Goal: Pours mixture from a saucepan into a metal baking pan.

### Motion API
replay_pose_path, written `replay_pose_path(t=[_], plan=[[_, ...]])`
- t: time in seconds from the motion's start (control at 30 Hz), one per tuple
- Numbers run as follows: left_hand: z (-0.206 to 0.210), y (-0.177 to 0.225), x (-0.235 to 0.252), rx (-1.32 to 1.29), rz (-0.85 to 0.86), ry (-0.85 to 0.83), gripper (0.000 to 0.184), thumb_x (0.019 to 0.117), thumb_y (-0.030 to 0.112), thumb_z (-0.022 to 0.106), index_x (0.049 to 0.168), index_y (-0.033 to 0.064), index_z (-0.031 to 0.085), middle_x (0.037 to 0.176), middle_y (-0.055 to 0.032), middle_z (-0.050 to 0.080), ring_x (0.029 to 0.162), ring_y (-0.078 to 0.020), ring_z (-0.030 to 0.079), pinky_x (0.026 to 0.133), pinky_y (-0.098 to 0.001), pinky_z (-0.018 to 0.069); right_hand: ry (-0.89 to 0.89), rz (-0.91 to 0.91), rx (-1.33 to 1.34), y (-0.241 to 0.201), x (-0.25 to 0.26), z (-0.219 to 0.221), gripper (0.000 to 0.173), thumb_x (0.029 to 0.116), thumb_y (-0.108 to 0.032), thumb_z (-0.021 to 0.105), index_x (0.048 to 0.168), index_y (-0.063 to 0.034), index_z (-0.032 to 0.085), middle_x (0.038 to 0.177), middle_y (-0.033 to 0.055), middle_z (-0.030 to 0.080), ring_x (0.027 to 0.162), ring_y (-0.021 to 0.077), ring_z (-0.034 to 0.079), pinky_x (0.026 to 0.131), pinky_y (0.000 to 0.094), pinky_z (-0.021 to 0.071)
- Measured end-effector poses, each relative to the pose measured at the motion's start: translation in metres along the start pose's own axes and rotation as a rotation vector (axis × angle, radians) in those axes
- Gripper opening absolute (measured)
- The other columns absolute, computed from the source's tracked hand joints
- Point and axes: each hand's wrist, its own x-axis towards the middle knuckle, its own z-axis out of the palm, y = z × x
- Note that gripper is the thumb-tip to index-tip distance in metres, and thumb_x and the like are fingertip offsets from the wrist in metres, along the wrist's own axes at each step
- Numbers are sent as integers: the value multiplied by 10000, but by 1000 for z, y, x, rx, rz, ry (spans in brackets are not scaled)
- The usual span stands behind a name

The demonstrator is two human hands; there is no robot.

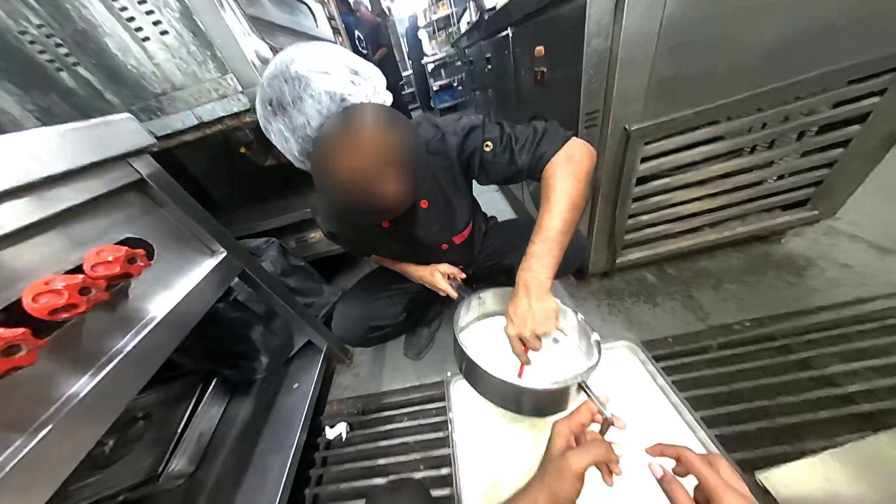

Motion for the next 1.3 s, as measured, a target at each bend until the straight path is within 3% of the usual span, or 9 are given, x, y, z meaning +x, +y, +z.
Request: replay_pose_path(t=[0.17,0.47,0.7,1.03,1.3], plan=[[4,8,-6,-3,-124,89,491,954,84,508,1416,-74,455,1197,-71,612,722,-41,598,644,-218,531,62,46,-29,-12,-7,-3,273,982,-176,580,1179,-41,714,1036,198,613,734,246,594,649,428,503],[8,24,-3,-17,-78,69,499,954,75,511,1434,-59,475,1203,-88,626,722,-44,593,659,-215,523,143,21,-59,-4,-3,4,303,952,-257,542,1132,-100,727,988,116,605,696,182,576,604,382,490],[4,15,-5,-40,-142,126,445,953,85,528,1376,-52,511,1157,-76,609,722,-56,595,650,-215,527,132,36,-73,-7,-4,4,289,964,-261,549,1135,-113,729,997,103,608,705,167,574,610,364,486],[10,29,-3,-43,-38,77,516,950,73,490,1453,-44,480,1211,-82,633,727,-48,590,668,-215,521,133,28,-79,-6,-4,6,290,959,-251,541,1125,-109,732,984,102,604,698,164,568,608,363,485],[8,15,-5,-21,-133,122,419,952,86,525,1351,-43,538,1121,-63,617,724,-53,590,657,-215,520,123,31,-66,-11,-6,0,276,968,-244,566,1137,-99,730,1021,117,614,694,165,578,600,354,489]])
